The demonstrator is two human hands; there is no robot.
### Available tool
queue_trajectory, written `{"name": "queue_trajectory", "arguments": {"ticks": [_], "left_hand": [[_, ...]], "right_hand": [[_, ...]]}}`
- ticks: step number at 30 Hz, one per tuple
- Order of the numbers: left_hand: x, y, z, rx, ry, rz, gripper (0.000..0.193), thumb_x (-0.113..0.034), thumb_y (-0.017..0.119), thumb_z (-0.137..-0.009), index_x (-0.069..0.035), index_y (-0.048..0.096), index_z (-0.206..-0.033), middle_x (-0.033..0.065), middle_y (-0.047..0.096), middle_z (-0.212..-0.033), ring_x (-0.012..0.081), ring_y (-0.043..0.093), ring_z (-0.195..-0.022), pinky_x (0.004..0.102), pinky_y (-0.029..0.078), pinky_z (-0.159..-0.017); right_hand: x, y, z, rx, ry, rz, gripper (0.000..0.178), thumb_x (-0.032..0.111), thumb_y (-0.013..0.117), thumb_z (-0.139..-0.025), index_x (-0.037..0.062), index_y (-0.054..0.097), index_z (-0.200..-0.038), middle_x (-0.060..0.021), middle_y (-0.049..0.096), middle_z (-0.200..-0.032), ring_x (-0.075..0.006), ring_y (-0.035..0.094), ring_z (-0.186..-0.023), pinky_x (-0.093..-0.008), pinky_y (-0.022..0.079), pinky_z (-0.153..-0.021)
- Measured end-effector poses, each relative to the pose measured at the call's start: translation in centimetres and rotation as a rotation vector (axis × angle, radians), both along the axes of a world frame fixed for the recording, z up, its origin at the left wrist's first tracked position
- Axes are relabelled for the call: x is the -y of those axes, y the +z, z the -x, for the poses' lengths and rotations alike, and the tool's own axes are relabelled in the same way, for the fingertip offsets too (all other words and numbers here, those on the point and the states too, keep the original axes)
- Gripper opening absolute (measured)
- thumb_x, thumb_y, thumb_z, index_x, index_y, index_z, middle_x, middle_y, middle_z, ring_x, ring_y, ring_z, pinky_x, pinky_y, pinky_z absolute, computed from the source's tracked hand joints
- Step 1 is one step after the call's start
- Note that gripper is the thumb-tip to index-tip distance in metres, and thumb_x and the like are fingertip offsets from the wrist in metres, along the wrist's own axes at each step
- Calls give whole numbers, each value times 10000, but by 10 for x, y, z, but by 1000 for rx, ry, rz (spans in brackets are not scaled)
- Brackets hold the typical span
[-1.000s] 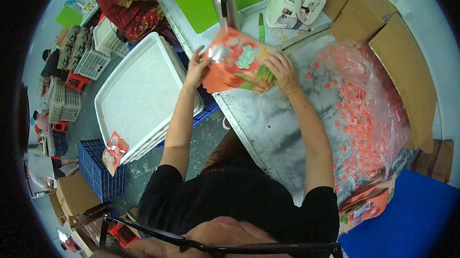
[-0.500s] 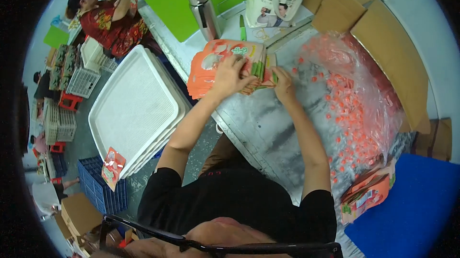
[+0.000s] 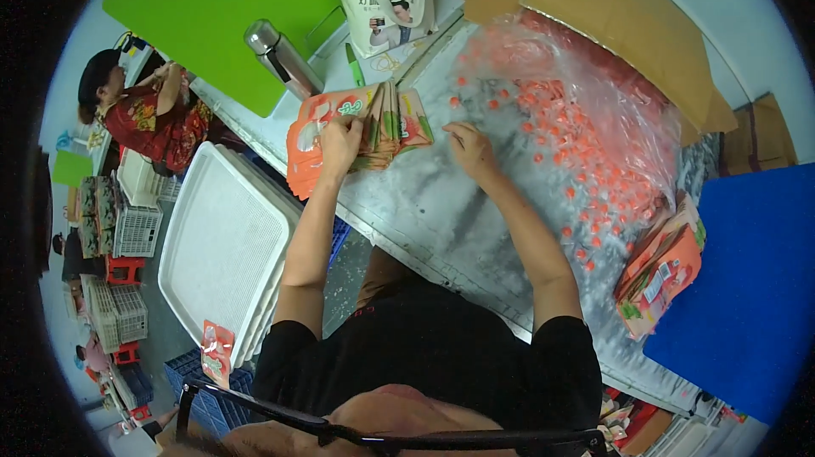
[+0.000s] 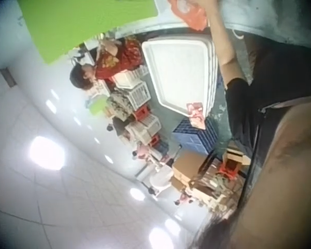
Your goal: Filling small plastic bags with individual peach-flavored fudge candies on a production line.
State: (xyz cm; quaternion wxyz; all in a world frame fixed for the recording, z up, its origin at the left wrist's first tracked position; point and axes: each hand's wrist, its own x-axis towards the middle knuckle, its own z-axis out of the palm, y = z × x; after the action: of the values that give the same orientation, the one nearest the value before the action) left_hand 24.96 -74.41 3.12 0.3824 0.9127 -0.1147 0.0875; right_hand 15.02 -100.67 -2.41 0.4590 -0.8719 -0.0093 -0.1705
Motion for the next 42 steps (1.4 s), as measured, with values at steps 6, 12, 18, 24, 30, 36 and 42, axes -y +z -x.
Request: {"name": "queue_trajectory", "arguments": {"ticks": [6, 12, 18, 24, 30, 36, 42], "left_hand": [[-6, 16, 0, -314, 47, 268, 178, -174, 728, -783, 4, 720, -774, 69, 660, -615, 120, 600, -571, 301, 476, -575], [-12, 4, 24, -282, -84, 416, 159, -97, 760, -755, 18, 650, -746, 78, 653, -639, 135, 605, -559, 325, 488, -551], [3, 49, 90, 4, -90, 382, 37, -31, 617, -726, 4, 622, -715, 89, 602, -622, 187, 592, -582, 344, 482, -569], [33, 60, 157, 257, -177, 154, 96, -107, 622, -730, -15, 598, -714, 168, 588, -789, 366, 604, -750, 456, 488, -643], [28, 63, 178, 212, -269, -104, 130, -120, 679, -718, -25, 667, -806, 185, 624, -774, 374, 623, -741, 451, 506, -645], [22, 69, 177, 284, -294, -39, 110, -78, 666, -794, 16, 625, -755, 184, 594, -744, 356, 617, -676, 425, 486, -615], [48, 84, 208, 102, -493, 58, 180, -75, 674, -822, 50, 598, -718, 162, 552, -687, 310, 563, -599, 383, 438, -567]], "right_hand": [[-45, 34, 11, 215, 35, 17, 222, 28, 592, -872, 19, 664, -1082, -135, 657, -1114, -315, 639, -1000, -370, 515, -865], [-98, 82, 18, 522, 142, 375, 403, 47, 612, -815, 46, 603, -1218, -113, 569, -1260, -302, 496, -1223, -444, 387, -1035], [-105, 62, 46, 469, 181, 565, 411, 163, 700, -763, 55, 627, -1153, -100, 598, -1074, -282, 533, -1088, -503, 385, -1001], [-106, 74, 88, 584, 295, 417, 422, 176, 739, -705, 22, 632, -1083, -157, 636, -1004, -343, 590, -1039, -475, 428, -961], [-105, 70, 116, 123, 365, 639, 319, 302, 680, -758, 64, 684, -970, -168, 683, -996, -322, 630, -989, -498, 444, -902], [-105, 134, 156, -297, 529, 364, 430, 304, 704, -785, -17, 651, -1067, -239, 670, -1012, -393, 656, -953, -482, 460, -951], [-91, 85, 158, 100, 306, 162, 426, 330, 702, -811, 59, 652, -1137, -167, 678, -1032, -339, 641, -998, -462, 488, -905]]}}
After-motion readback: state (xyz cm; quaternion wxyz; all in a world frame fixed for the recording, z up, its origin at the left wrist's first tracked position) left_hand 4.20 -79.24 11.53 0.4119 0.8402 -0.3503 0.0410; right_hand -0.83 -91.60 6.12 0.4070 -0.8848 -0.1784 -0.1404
